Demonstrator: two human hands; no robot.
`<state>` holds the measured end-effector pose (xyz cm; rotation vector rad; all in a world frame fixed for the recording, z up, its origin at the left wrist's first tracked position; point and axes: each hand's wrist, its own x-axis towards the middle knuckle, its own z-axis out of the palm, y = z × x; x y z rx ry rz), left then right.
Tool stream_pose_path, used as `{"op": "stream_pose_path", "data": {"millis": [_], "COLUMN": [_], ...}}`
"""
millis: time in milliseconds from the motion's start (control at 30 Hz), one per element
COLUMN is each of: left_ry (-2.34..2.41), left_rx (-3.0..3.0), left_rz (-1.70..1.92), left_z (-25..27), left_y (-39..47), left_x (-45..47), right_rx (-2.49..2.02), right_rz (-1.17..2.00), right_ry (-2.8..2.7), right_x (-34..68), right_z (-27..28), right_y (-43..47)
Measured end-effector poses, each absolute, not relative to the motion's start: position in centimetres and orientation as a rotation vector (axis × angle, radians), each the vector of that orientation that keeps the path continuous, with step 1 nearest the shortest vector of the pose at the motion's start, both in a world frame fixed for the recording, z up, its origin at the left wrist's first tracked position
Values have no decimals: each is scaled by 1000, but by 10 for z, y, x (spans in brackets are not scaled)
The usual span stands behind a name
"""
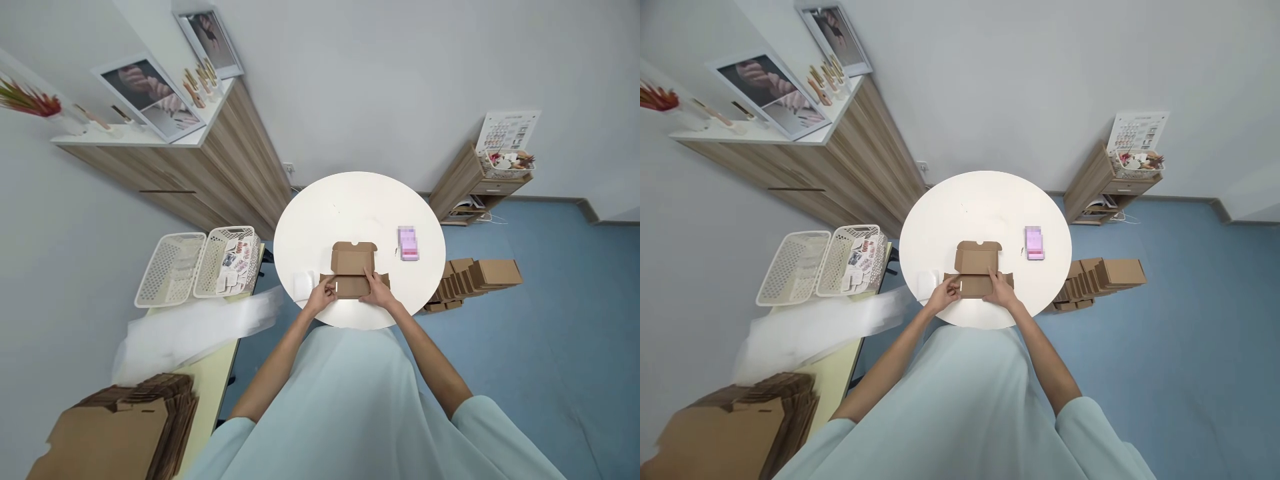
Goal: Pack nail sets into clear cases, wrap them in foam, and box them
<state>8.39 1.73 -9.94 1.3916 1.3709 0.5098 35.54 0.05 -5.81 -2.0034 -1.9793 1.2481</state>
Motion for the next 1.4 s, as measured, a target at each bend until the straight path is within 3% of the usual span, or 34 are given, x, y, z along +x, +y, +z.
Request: {"op": "stream_pose_path", "data": {"millis": [367, 600, 1067, 1400], "left_ry": [1577, 2022, 1841, 1848], "left_rx": [1775, 1646, 1638, 1482], "left_rz": [223, 33, 278, 93], "left_z": [-64, -44, -48, -63], "left_y": [17, 3, 0, 9], "left_x": [106, 83, 127, 125], "right_rx": [-1991, -1987, -1985, -1979], "right_rz": [1280, 1263, 1250, 1290], "right_ry": [-2020, -2023, -2053, -2082], "right_x": [356, 357, 358, 357], "right_z": [-56, -64, -68, -57], "right_y": [2, 1, 3, 7]}}
